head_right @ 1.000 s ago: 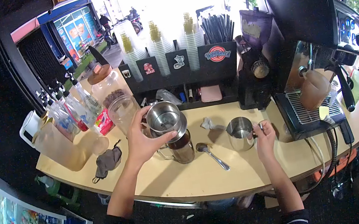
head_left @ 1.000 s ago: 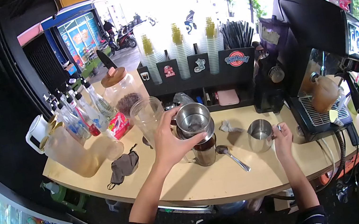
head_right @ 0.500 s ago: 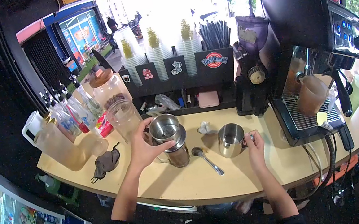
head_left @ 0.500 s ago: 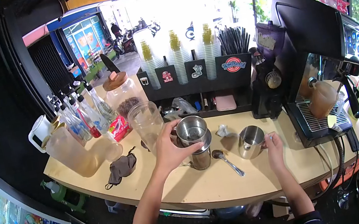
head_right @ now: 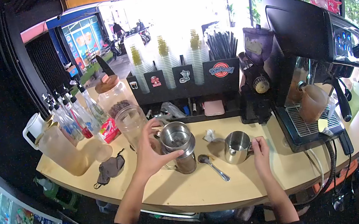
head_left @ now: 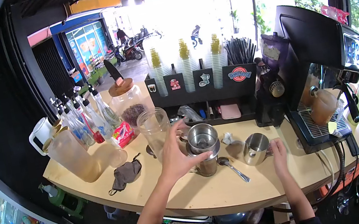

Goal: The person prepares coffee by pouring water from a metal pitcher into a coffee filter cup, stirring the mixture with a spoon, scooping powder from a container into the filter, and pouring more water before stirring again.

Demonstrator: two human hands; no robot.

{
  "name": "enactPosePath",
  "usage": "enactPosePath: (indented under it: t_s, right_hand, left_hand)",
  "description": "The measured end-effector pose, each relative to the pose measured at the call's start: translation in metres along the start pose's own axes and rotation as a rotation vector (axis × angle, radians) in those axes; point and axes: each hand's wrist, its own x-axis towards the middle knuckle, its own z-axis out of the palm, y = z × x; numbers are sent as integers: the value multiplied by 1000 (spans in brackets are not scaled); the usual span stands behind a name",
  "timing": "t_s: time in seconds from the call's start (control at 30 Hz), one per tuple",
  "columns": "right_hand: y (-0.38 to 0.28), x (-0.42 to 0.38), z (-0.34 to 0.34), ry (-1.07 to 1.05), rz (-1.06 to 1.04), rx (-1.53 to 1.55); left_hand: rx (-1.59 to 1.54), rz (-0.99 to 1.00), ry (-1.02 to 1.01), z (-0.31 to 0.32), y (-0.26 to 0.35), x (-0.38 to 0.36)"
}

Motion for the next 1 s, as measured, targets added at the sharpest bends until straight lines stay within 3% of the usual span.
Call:
enactPosePath:
  t_s: [0.03, 0.23, 0.37, 0.5, 0.57, 0.63, 0.77, 1.0]
  right_hand:
    - [0, 0, 0, 17, -21, -12]
    - [4, 1, -6, 84, -154, -72]
    - [11, 4, -11, 190, -213, -104]
    - [-27, 1, -2, 283, -364, -160]
    - [-58, -9, 11, 231, -321, -212]
    - [-73, -10, 29, 185, -488, -300]
    - [-120, -26, 82, 3, -609, -435]
    - [-159, -47, 165, -239, -751, -462]
  left_hand:
    - [-1, 6, 1, -3, -2, -2]
    - [-109, 348, 439, -32, -37, -9]
    - [-60, 273, 487, -52, -75, -5]
    - [-122, 56, 329, -50, -112, -9]
    - [-182, -17, 245, -41, -133, -17]
    - [-268, -158, 34, -31, -154, -20]
    - [-485, -229, -106, -17, -166, -25]
    - [-538, -227, -49, -25, -159, -29]
